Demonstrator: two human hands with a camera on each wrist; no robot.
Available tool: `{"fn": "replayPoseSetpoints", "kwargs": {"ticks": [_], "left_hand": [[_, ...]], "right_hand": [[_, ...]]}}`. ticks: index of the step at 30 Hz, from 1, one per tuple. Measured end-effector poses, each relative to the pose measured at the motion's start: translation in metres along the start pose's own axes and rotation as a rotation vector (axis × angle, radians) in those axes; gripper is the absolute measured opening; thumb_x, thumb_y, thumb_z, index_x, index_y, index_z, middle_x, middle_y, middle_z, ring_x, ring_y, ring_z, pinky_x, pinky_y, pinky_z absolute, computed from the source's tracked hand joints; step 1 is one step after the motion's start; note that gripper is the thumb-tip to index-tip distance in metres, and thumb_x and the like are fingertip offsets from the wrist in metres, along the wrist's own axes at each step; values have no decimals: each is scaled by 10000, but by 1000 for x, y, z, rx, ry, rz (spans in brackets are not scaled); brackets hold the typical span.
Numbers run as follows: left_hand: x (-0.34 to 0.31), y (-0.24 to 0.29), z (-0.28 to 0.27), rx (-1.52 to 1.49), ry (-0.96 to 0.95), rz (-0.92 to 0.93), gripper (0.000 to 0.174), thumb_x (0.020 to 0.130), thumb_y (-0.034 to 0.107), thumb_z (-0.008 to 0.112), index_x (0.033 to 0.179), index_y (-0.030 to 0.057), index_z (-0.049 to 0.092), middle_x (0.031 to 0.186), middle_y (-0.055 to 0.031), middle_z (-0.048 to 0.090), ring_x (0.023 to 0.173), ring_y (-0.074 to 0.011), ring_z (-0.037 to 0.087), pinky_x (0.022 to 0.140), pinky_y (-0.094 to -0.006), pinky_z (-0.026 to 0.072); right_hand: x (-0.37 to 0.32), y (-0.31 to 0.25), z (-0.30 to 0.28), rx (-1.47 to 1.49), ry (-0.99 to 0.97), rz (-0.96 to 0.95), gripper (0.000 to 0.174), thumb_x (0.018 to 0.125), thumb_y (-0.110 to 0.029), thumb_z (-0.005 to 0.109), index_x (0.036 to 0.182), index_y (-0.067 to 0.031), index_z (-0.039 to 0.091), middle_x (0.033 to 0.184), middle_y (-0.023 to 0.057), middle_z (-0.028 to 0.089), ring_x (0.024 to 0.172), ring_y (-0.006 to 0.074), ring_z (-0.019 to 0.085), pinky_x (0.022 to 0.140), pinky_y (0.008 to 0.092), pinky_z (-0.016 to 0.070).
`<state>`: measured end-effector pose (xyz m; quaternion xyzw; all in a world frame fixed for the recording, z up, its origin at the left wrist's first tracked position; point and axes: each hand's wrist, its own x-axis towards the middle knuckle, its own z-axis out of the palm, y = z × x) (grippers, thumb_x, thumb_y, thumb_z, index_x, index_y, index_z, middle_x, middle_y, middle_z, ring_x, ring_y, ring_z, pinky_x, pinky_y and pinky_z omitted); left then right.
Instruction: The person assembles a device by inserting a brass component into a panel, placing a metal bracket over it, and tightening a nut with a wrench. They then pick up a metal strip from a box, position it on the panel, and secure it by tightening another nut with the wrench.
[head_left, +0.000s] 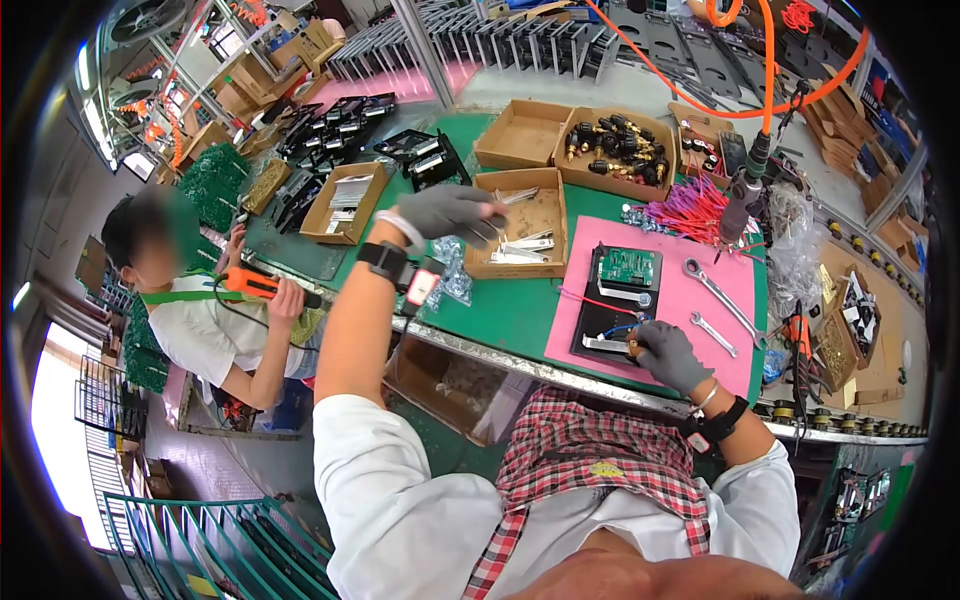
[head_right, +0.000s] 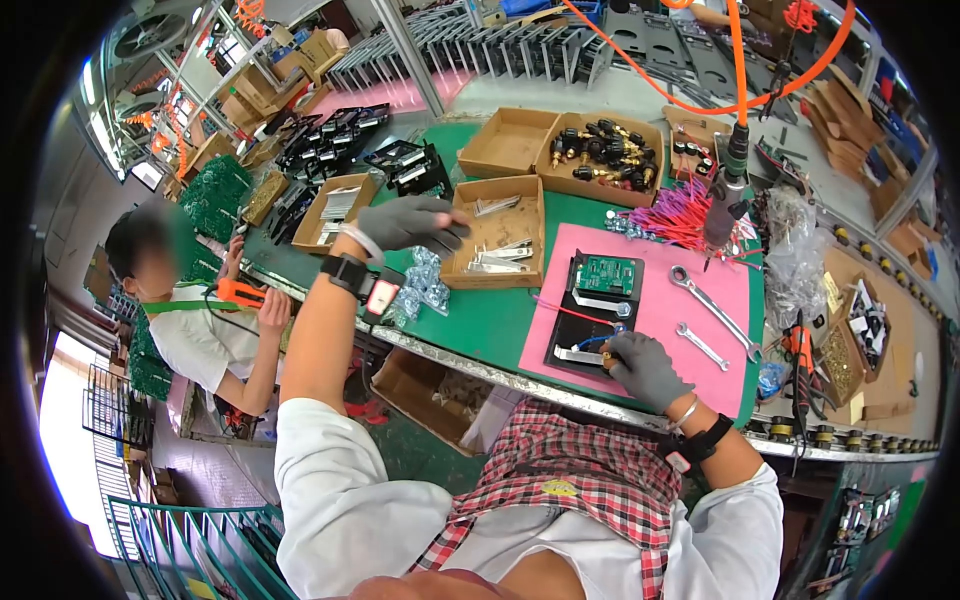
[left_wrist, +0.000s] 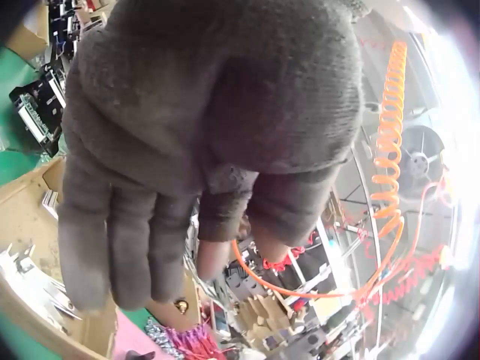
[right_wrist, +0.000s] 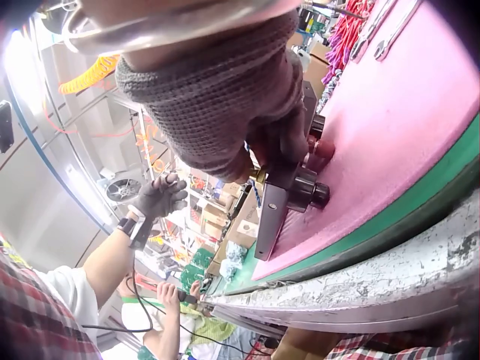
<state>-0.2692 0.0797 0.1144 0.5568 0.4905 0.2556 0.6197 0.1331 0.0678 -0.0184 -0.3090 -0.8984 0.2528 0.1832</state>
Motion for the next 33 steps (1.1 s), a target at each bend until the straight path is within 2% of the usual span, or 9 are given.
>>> {"fn": "replayPoseSetpoints", "kwargs": {"ticks": [6,14,20,23,26,29,30,32,33], "left_hand": [[17,-11,6,390,215,-234,526,828,314,595,1219,-13,466,1125,-123,548,974,-182,552,806,-323,497],[-1,-35,-14,362,375,-304,502,835,247,592,1247,5,440,1097,-112,549,934,-189,568,751,-321,527],[-34,-40,-82,617,874,-561,478,791,264,615,1173,15,474,1034,-140,578,933,-235,586,765,-352,509],[-72,12,-59,800,1184,-556,478,746,301,590,1103,2,485,1045,-245,587,994,-363,569,865,-450,429],[-84,1,-83,944,1397,-478,538,726,302,584,1149,-23,506,1121,-232,561,1029,-350,559,849,-391,447],[-66,-27,-82,722,1017,-300,502,760,304,564,1168,16,511,969,-189,618,797,-295,622,707,-359,483],[-52,-34,-58,625,895,-208,459,795,260,588,1160,-4,499,846,-112,596,693,-145,567,593,-279,465],[-20,-59,-9,448,636,-121,433,817,262,590,1156,6,504,860,-87,588,720,-153,568,637,-283,468],[-7,-62,23,608,506,-106,431,821,265,592,1159,12,506,880,-83,589,748,-161,569,670,-286,467]], "right_hand": [[2,-4,-3,55,-12,11,145,743,-115,562,863,-34,559,803,148,567,749,326,555,662,417,445],[1,-1,-2,16,-38,31,152,752,-142,570,854,-31,554,819,150,579,762,327,562,658,415,448],[1,-8,-1,-54,-34,59,144,773,-150,566,855,-32,551,807,152,584,759,330,571,654,413,455],[-1,-1,6,-52,7,45,150,760,-166,584,826,-48,522,787,143,578,747,331,568,638,420,451],[0,2,14,-94,22,60,171,749,-188,605,805,-63,504,772,133,574,731,329,564,623,420,445],[1,0,6,28,-7,148,250,723,-256,664,833,-85,519,764,127,572,712,322,561,613,417,433],[0,2,5,7,20,101,277,713,-262,680,864,-82,534,776,124,574,720,316,567,616,405,436],[0,-6,-8,141,-5,82,399,698,-250,691,1037,-80,565,835,115,596,766,302,584,678,380,461],[-1,-6,-11,132,-20,41,398,712,-217,671,1073,-87,570,855,115,604,755,299,586,685,374,467]]}}
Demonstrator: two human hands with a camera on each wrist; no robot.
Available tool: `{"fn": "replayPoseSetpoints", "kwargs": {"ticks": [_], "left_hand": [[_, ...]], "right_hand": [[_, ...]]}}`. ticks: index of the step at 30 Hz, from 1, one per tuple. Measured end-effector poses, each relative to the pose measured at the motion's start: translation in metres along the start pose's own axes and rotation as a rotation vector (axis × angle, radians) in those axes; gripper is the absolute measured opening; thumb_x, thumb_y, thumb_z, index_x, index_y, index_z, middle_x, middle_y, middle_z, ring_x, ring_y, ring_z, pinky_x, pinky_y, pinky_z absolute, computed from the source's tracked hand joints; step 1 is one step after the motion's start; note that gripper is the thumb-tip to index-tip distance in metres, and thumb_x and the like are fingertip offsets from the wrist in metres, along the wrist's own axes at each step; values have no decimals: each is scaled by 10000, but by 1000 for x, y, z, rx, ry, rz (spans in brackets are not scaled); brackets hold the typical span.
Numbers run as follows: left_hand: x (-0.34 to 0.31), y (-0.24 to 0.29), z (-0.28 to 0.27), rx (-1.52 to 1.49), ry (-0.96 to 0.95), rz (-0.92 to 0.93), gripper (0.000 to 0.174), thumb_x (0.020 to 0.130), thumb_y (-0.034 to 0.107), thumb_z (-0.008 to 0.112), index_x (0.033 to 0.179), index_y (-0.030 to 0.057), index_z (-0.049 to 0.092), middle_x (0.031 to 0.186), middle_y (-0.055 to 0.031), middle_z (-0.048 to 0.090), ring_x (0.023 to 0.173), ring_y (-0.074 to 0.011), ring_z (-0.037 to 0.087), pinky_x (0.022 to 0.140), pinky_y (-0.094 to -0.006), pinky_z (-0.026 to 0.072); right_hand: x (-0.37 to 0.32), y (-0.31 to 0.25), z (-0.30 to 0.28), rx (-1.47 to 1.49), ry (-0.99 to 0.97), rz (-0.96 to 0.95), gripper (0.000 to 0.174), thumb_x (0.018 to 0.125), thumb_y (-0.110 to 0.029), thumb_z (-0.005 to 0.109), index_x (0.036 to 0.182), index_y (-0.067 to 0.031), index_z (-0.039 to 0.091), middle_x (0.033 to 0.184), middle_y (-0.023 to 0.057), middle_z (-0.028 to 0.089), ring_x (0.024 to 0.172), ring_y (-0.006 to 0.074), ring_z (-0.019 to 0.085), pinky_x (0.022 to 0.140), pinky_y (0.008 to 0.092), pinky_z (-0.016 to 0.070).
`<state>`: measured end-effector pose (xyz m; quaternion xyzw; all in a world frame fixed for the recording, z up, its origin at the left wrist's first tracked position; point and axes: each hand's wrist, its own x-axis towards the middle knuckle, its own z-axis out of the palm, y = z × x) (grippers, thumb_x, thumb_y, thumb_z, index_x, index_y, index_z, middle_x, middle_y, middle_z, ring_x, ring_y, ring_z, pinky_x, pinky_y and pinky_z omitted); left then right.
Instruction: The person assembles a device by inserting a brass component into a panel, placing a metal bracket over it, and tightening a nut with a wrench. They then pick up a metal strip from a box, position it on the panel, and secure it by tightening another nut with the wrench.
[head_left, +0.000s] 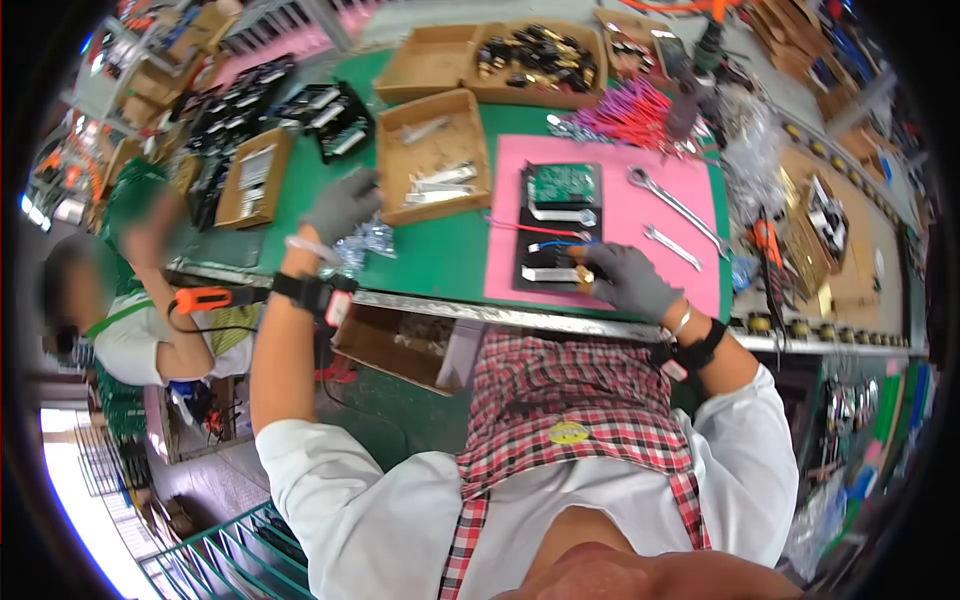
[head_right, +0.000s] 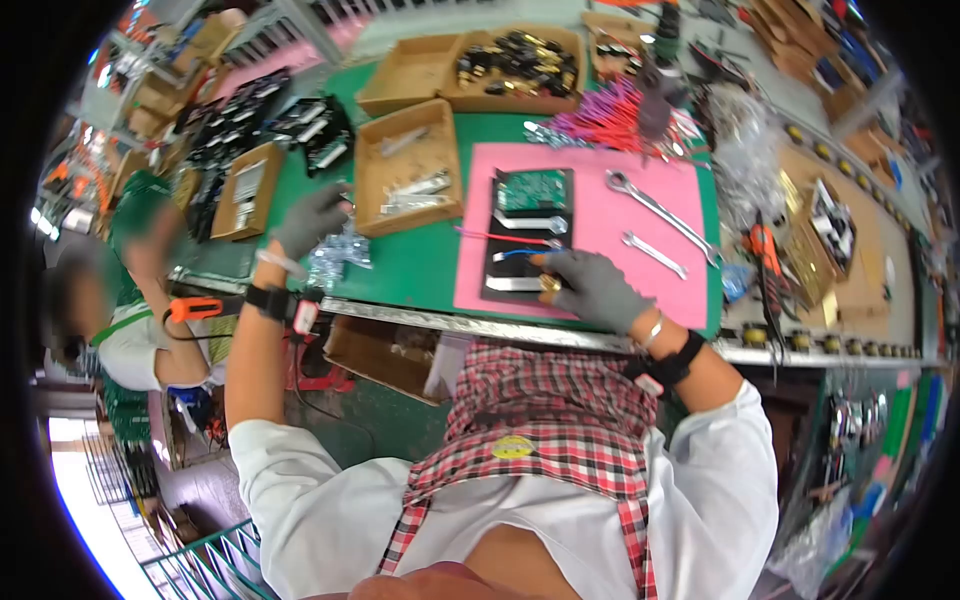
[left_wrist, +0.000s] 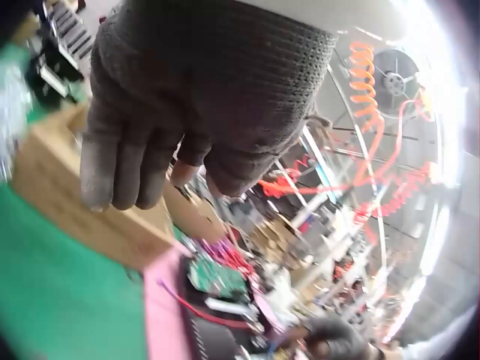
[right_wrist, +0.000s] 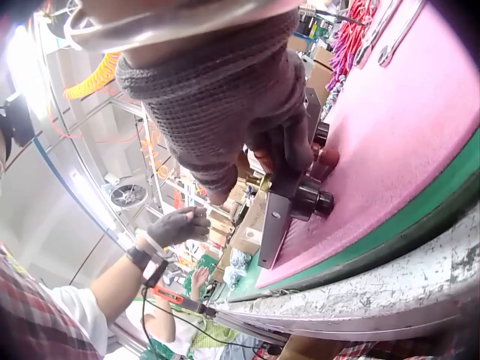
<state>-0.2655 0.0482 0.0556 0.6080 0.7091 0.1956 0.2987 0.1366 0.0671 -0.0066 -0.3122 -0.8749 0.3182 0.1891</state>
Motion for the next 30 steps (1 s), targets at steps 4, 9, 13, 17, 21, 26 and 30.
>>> {"fn": "replayPoseSetpoints", "kwargs": {"ticks": [4,9,13,17,21,26,30], "left_hand": [[-19,33,117,80,-152,372,462,778,293,628,1156,49,524,1000,-111,594,846,-242,585,757,-326,468],[-29,66,169,217,-139,358,462,710,298,664,1110,93,557,996,-106,572,897,-299,564,768,-379,463],[-28,62,179,189,-85,335,377,708,290,667,1035,118,588,914,-86,559,859,-285,558,732,-390,459],[-29,53,188,161,2,393,305,707,247,672,977,123,605,885,-78,553,825,-274,562,704,-381,461],[-30,54,190,163,2,377,283,703,217,678,955,110,606,881,-84,550,805,-272,564,694,-376,459],[-30,52,191,131,24,374,293,695,217,688,951,102,608,888,-86,548,803,-273,566,694,-373,456],[-29,51,191,122,-20,367,306,702,218,687,969,96,601,897,-86,544,806,-269,568,704,-366,457]], "right_hand": [[-5,10,-4,45,-72,164,223,754,-193,623,926,-53,595,824,125,589,729,288,581,636,371,463],[-5,3,-7,74,29,-18,190,787,-198,600,879,-32,590,779,122,574,698,285,569,606,359,455],[-7,16,-6,212,34,28,213,806,-205,596,927,-30,603,810,114,571,710,256,565,621,360,459],[-6,5,-6,151,52,-29,199,817,-188,586,927,-23,600,806,124,576,696,256,564,617,354,458],[-9,18,3,89,144,-153,185,817,-169,585,927,-21,597,809,130,580,678,270,563,594,351,456],[-9,27,-2,118,114,-91,166,791,-164,601,898,-37,609,833,113,592,724,277,567,630,346,473],[-9,19,3,-24,105,-98,158,751,-157,608,875,-60,618,862,91,596,772,271,567,666,359,478]]}}
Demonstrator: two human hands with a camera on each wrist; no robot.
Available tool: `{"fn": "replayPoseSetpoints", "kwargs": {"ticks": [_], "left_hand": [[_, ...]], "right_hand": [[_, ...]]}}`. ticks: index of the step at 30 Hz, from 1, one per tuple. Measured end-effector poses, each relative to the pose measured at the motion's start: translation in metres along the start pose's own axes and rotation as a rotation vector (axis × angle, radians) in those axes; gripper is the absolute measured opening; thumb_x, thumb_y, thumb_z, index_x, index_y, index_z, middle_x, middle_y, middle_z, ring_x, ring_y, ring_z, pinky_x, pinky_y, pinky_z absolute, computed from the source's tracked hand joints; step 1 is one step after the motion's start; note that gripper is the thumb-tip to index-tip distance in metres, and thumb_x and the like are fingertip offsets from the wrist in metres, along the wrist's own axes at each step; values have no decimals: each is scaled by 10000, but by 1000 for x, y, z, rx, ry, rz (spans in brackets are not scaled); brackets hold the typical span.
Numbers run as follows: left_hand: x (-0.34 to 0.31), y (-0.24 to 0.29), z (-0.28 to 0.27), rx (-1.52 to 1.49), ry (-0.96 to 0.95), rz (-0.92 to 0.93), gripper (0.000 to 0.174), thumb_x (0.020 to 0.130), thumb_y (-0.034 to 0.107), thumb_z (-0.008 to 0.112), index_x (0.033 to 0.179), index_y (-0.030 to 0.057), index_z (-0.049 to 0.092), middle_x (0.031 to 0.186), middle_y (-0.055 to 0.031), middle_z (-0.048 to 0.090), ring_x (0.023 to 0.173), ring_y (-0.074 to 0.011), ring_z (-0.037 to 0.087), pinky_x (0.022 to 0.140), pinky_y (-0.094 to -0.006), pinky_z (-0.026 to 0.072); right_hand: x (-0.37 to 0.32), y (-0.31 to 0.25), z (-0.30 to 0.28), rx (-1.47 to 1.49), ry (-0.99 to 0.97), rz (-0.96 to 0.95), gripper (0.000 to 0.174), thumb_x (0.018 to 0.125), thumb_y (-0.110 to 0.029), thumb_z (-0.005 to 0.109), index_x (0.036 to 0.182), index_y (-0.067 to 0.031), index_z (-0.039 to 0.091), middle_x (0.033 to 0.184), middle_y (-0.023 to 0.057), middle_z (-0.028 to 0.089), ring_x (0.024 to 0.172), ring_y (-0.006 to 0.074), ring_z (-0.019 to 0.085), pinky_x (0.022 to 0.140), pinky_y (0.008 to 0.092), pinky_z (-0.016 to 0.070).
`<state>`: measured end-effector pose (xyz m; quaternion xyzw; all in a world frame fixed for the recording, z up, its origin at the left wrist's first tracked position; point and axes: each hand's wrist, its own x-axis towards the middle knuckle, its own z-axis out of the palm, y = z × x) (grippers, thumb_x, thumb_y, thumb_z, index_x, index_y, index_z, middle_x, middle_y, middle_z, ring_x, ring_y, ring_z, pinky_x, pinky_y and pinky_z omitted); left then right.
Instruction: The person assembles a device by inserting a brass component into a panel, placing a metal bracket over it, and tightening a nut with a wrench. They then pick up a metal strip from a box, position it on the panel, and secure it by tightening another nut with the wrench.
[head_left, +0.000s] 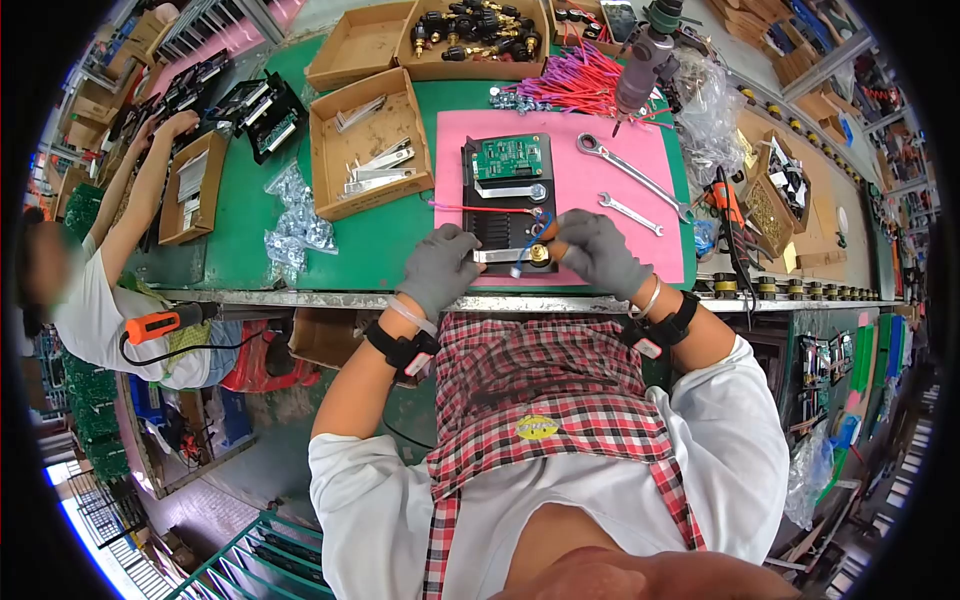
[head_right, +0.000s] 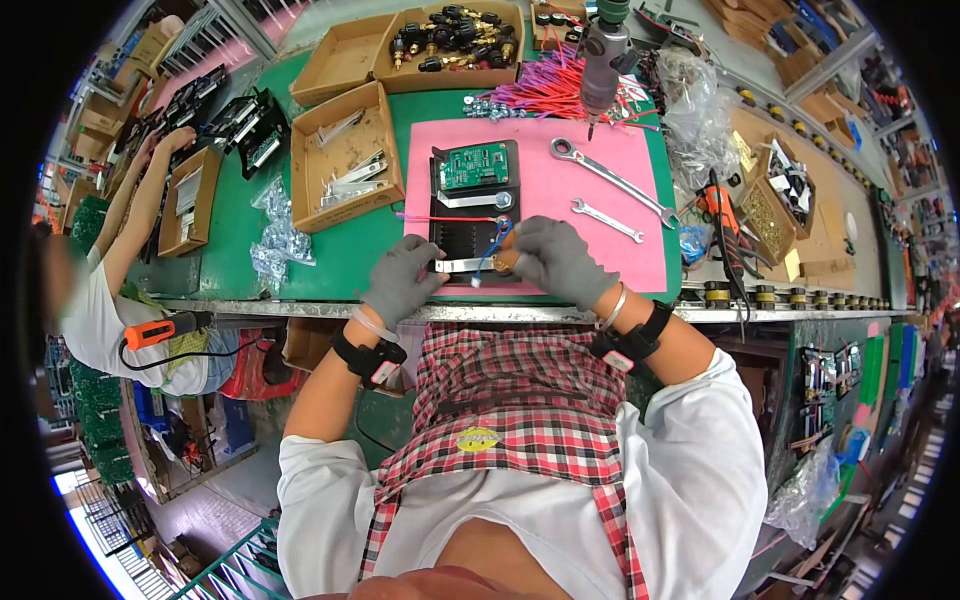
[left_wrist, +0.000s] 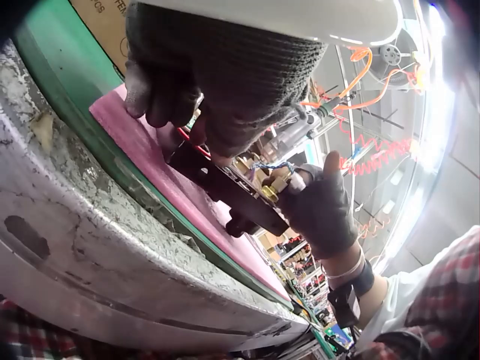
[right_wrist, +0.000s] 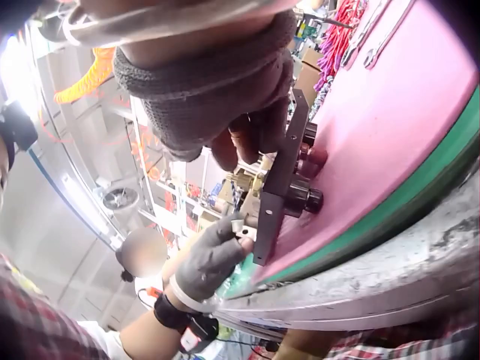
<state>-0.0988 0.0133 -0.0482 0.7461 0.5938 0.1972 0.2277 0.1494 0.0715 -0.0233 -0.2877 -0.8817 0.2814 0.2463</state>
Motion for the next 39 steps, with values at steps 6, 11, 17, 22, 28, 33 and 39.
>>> {"fn": "replayPoseSetpoints", "kwargs": {"ticks": [6,11,17,22,28,33,39], "left_hand": [[1,-13,10,-397,96,-281,300,799,267,608,932,2,562,855,-128,575,684,-230,609,623,-347,483],[25,-9,-2,-326,-176,-557,374,842,353,539,912,-14,548,786,-185,596,727,-275,619,680,-383,477],[41,-8,4,92,-185,-388,314,756,281,549,861,-12,580,844,-211,604,799,-372,588,706,-422,461],[38,-14,14,-322,-41,-528,288,740,214,560,889,-32,573,823,-197,598,737,-313,581,676,-389,459],[42,-34,43,-757,0,-555,377,782,306,496,882,-51,567,810,-191,595,727,-303,567,668,-378,445],[29,-23,61,-535,239,-371,316,826,259,473,877,-40,559,806,-212,590,749,-336,569,686,-394,429],[16,26,35,-610,313,-370,235,850,185,482,894,-39,533,699,-164,560,644,-277,539,608,-375,419]], "right_hand": [[-1,5,16,-145,-47,56,202,716,-195,617,886,-89,595,906,76,567,903,254,542,722,375,463],[-4,-2,29,-235,80,51,166,715,-197,626,820,-102,537,849,72,541,862,261,538,720,386,449],[-6,0,0,-143,34,117,174,744,-184,629,889,-99,583,863,66,578,853,261,557,737,374,447],[-24,57,-61,-323,164,414,230,742,-196,636,953,-106,622,877,89,612,838,275,577,749,373,457],[-18,119,-70,-699,128,551,281,750,-283,639,936,-73,618,886,124,600,872,289,563,778,376,446],[-5,131,-74,-592,26,641,256,771,-239,603,950,-61,563,856,132,604,816,304,576,730,391,452],[-40,75,-109,13,-13,673,266,784,-164,570,1031,-72,533,820,132,614,636,260,597,608,372,471]]}}
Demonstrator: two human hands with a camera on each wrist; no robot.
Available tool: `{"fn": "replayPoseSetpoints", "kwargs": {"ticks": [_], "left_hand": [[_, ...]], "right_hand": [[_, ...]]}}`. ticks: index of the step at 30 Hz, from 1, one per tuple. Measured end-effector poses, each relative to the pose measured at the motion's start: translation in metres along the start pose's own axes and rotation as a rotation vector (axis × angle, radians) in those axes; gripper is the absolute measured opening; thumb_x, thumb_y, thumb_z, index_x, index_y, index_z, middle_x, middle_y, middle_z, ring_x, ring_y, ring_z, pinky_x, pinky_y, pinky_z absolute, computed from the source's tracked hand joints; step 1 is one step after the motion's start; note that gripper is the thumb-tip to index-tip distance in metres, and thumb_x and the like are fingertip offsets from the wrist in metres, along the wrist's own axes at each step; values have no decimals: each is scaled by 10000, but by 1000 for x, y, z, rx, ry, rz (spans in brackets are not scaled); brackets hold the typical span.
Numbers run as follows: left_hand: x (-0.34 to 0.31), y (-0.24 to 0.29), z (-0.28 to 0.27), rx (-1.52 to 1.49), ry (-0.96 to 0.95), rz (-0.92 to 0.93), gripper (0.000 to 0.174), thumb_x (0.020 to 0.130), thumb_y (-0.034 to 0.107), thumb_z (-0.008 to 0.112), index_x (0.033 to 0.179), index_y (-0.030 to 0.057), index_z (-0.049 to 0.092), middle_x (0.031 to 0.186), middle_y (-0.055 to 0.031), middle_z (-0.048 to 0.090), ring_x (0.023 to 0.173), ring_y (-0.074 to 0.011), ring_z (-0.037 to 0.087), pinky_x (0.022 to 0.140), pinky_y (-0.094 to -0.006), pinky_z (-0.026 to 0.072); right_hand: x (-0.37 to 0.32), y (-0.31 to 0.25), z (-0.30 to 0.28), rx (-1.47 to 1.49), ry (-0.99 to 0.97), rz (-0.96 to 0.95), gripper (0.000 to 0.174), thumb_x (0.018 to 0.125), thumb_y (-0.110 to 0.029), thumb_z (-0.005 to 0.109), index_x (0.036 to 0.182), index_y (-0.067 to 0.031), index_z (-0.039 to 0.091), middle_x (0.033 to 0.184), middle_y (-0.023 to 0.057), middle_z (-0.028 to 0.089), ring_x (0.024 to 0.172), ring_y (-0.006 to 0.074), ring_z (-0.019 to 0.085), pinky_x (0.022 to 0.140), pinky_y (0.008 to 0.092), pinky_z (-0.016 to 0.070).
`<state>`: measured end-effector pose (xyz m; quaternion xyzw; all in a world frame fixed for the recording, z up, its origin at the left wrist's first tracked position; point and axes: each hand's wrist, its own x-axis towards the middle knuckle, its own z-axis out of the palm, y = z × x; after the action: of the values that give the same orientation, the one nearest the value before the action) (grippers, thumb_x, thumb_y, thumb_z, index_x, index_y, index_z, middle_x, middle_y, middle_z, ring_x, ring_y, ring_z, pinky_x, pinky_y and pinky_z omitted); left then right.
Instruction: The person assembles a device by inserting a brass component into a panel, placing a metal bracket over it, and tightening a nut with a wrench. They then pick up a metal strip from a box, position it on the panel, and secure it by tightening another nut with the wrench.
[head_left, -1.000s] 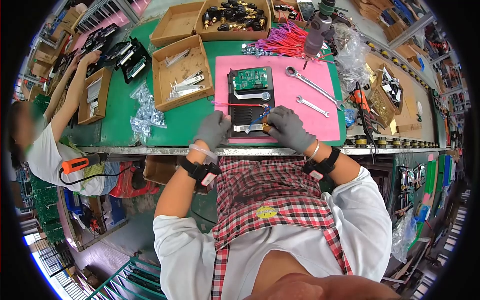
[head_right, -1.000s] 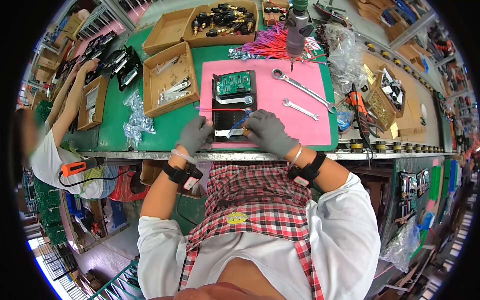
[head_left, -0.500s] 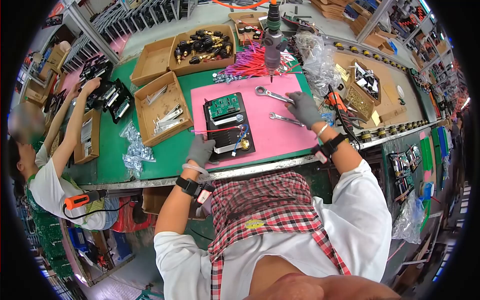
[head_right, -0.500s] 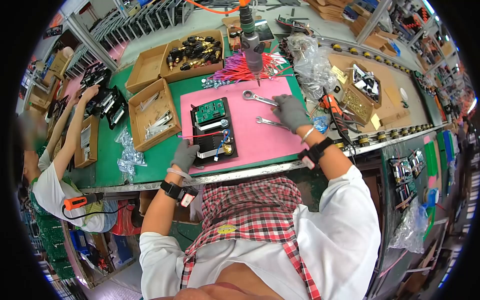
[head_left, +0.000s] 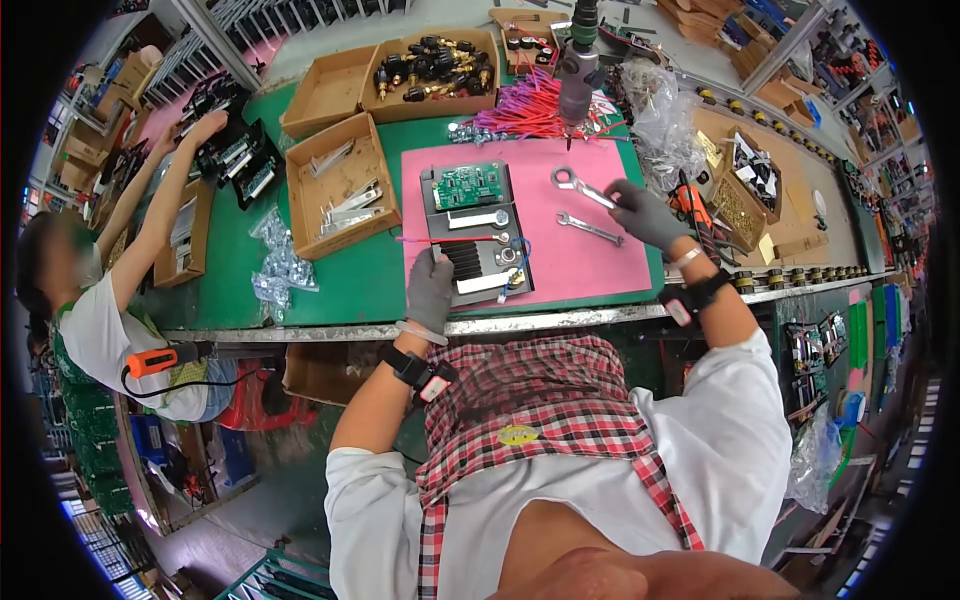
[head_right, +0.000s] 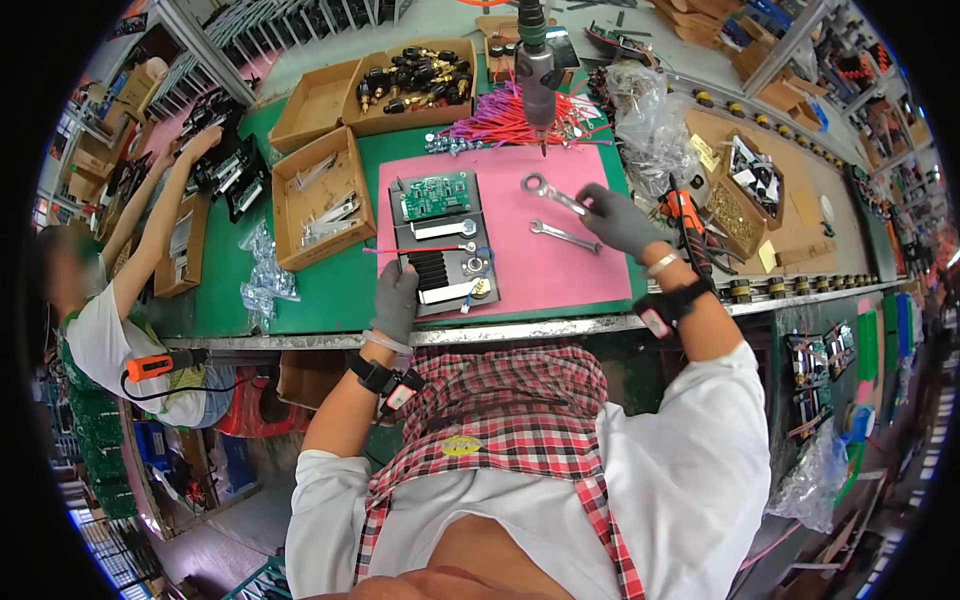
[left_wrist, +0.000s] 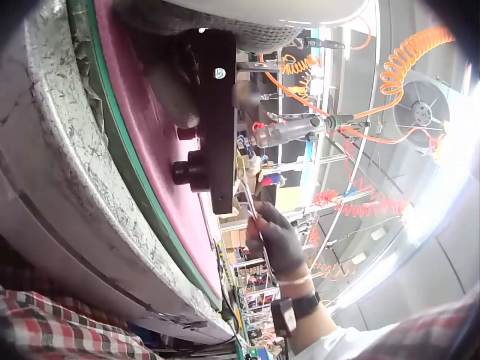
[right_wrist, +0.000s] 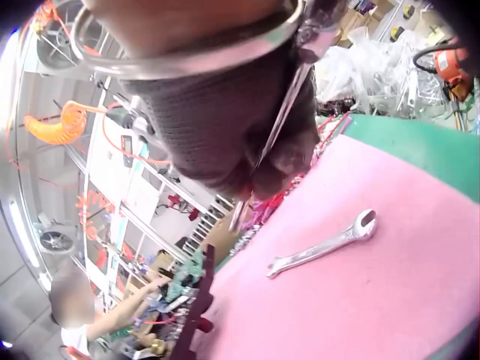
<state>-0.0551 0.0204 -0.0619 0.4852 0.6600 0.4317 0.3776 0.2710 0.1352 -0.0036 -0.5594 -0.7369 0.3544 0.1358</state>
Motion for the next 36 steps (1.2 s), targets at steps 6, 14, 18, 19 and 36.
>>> {"fn": "replayPoseSetpoints", "kwargs": {"ticks": [6,14,18,19,36], "left_hand": [[16,-42,8,-195,-6,-2,251,857,199,471,905,-39,536,709,-148,566,630,-233,520,607,-351,419],[18,-57,9,-141,17,73,252,866,204,464,894,-34,540,709,-147,570,638,-229,526,610,-350,421],[18,-50,8,-280,-49,15,234,872,180,459,912,-32,547,708,-99,580,619,-165,520,585,-315,424],[17,-47,8,-335,-68,2,230,873,174,457,914,-33,549,712,-89,584,616,-155,521,580,-307,425],[14,-28,6,-443,-107,-61,205,880,124,445,987,-28,532,803,-42,575,689,-115,530,645,-263,451]], "right_hand": [[-70,-14,23,-12,-186,-241,269,796,-172,576,1045,-70,578,827,122,614,667,202,573,656,326,464],[-46,-40,44,153,-382,50,284,831,-166,544,1089,-53,579,677,30,521,599,93,489,572,257,420],[-42,-45,42,282,-380,73,284,833,-161,539,1097,-64,580,676,10,506,592,73,480,561,243,418],[-43,-48,41,304,-395,61,289,830,-164,542,1100,-68,579,688,19,523,603,84,492,575,250,426],[-7,-52,29,-336,-523,-279,325,830,-289,551,1139,-192,577,905,98,635,802,266,597,735,379,454]]}}
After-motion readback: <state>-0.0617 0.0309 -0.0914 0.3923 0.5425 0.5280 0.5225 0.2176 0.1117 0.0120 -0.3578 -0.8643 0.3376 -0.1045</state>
